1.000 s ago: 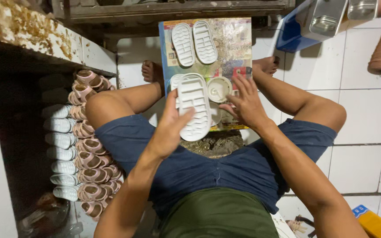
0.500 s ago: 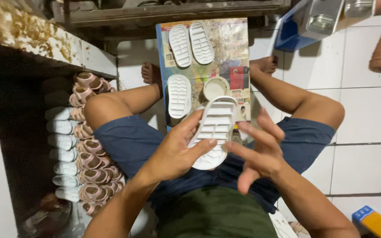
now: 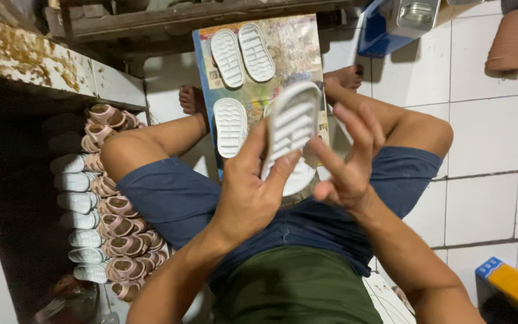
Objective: The person pours a liquid from a metal container into a small bowl, then uses a cloth to apply the liquid to white shoe insoles. The person repeatedly dips the cloth into the bowl and rubs the liquid onto the insoles, handling them one at a time.
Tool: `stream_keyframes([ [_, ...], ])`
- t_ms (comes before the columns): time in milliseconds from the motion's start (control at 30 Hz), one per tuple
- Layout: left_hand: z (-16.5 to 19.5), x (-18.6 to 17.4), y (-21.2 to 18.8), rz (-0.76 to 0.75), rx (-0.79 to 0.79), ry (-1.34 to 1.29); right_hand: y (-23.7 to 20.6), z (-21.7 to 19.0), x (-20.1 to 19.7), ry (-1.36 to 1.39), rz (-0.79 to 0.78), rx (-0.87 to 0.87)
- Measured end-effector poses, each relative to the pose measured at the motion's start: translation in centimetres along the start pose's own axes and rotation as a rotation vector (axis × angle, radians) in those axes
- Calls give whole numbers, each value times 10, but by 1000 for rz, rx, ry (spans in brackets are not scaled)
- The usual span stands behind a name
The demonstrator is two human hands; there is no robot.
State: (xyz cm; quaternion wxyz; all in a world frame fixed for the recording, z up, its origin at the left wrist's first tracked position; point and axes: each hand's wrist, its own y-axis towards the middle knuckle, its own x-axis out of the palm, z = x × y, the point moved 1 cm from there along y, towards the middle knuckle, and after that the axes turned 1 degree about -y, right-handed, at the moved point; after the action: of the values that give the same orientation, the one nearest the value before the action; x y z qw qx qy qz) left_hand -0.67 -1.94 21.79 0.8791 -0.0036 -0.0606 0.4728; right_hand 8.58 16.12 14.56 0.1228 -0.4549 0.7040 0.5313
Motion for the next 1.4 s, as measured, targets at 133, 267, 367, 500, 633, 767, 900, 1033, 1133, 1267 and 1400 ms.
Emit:
stream_keyframes([
  [133,-2,2,1,102,117,-60,-8,-7,11,52,117,-88],
  [267,-6,15,4,141,132,-211,-4,-9,22,69,139,75],
  [367,-12,17,9,208,221,-266,-4,-26,36,287,55,121],
  [500,-22,-8,16,86,151,260,-27,-35,48,1244,-215,498],
  [633,-29,-57,26,183,121,78,-33,40,73,675,-474,487],
  [767,-42,-79,25,285,125,-510,-32,94,111,27,-641,216],
  [900,-56,-74,8,135,-221,-756,-38,107,132,-208,-584,6],
  [1033,-58,-68,-6,94,-290,-736,-44,108,122,-97,-466,-41],
  [1133,-52,-65,-10,-42,-276,-737,-36,99,102,-26,-465,75],
  [1267,-41,-54,-18,-103,-352,-566,-25,47,53,291,-258,225],
  [1400,-29,-38,-22,-248,-308,-516,1,13,18,291,-43,3],
])
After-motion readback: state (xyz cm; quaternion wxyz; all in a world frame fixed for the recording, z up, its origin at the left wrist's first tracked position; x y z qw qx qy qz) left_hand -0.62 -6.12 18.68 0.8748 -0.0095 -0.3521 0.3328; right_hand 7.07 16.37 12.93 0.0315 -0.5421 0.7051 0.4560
